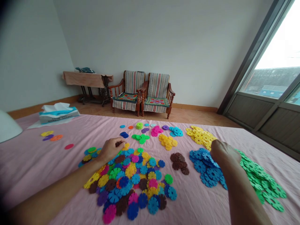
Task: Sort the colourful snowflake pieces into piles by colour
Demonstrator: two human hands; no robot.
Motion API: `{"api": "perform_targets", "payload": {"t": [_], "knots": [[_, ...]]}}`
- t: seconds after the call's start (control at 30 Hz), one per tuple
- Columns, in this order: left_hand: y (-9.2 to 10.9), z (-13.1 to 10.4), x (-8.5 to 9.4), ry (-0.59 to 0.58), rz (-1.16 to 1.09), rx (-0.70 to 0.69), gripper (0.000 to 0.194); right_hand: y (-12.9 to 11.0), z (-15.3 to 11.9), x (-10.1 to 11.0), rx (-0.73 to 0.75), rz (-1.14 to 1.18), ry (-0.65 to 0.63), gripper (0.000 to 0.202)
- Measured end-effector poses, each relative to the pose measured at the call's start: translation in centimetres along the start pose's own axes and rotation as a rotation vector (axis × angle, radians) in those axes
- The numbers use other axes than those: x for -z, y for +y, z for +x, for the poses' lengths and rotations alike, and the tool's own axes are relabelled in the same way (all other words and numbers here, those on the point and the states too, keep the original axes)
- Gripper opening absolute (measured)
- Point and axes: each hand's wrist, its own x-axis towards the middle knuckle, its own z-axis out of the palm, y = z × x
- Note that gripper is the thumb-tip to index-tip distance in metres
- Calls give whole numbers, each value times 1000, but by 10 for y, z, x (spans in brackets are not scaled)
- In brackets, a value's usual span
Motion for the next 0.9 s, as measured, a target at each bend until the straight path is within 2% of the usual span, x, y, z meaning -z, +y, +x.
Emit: {"api": "perform_targets", "payload": {"t": [0.07, 0.13, 0.2, 0.27, 0.33, 0.43, 0.5, 0.6, 0.9], "knots": [[0, 0, -1, 9, -4, -3, 19, -19, -3, 8, 33, -5, -43, 15], [-1, 0, -1, 22, -9, -5, 19, -49, -12, 15, 123, 32, -78, 17], [-3, 1, -1, 39, -17, -6, 19, -86, -28, 21, 291, 127, -148, 18], [-5, 2, -1, 58, -32, -3, 19, -126, -52, 26, 468, 272, -184, 21], [-6, 3, 1, 77, -49, 4, 21, -162, -80, 31, 674, 426, -275, 23], [-5, 4, 3, 117, -66, 16, 23, -200, -122, 36, 890, 546, -376, 16], [-5, 3, 6, 146, -67, 11, 23, -215, -143, 37, 958, 573, -387, 17], [-8, -2, 11, 175, -61, -13, 23, -225, -159, 34, 1018, 549, -401, 15], [-22, -9, 34, 223, -19, -15, 23, -228, -160, 27, 964, 591, -452, 15]]}}
